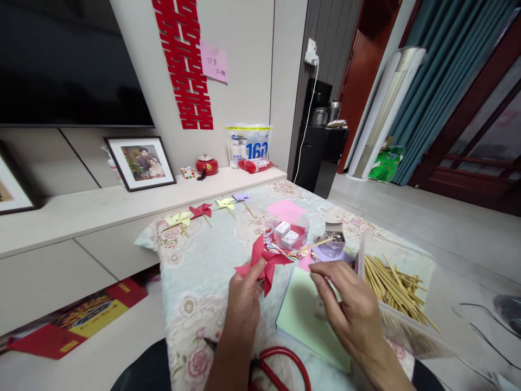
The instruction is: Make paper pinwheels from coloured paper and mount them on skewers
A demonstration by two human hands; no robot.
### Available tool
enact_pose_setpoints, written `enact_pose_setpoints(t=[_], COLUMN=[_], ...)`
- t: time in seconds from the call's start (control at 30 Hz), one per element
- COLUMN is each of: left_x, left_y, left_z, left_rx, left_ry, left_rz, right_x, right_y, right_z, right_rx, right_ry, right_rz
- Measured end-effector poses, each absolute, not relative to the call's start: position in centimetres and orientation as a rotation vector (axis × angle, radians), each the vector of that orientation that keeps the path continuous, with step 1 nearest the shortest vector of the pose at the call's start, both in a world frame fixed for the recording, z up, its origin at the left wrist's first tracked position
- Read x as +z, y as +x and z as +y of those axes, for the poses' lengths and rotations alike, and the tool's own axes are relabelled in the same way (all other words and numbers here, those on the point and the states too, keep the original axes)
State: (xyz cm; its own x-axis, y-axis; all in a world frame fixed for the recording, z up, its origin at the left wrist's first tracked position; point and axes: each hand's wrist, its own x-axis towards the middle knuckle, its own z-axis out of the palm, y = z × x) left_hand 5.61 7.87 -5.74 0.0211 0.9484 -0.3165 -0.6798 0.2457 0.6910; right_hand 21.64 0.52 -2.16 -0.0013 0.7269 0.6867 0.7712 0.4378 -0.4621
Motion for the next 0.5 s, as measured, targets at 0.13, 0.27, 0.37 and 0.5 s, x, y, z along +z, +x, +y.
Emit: enact_pose_setpoints(t=[0.13, 0.27, 0.37, 0.5], left_x=[-5.8, -5.9, -6.1, -6.1], left_y=[4.9, 4.9, 4.8, 4.3], left_z=[8.2, 8.1, 8.0, 8.3], left_rx=[1.269, 1.227, 1.195, 1.268], left_ry=[0.479, 0.559, 0.593, 0.592], left_rz=[0.837, 0.822, 0.787, 0.717], right_x=[-1.4, -2.5, -3.1, -3.5], right_y=[23.4, 23.7, 23.2, 22.7], right_z=[0.3, 0.7, 0.7, 1.0], right_rx=[-0.466, -0.310, -0.074, 0.186], right_ry=[-1.427, -1.623, -1.786, -1.812], right_rz=[-1.950, -2.174, -2.256, -2.116])
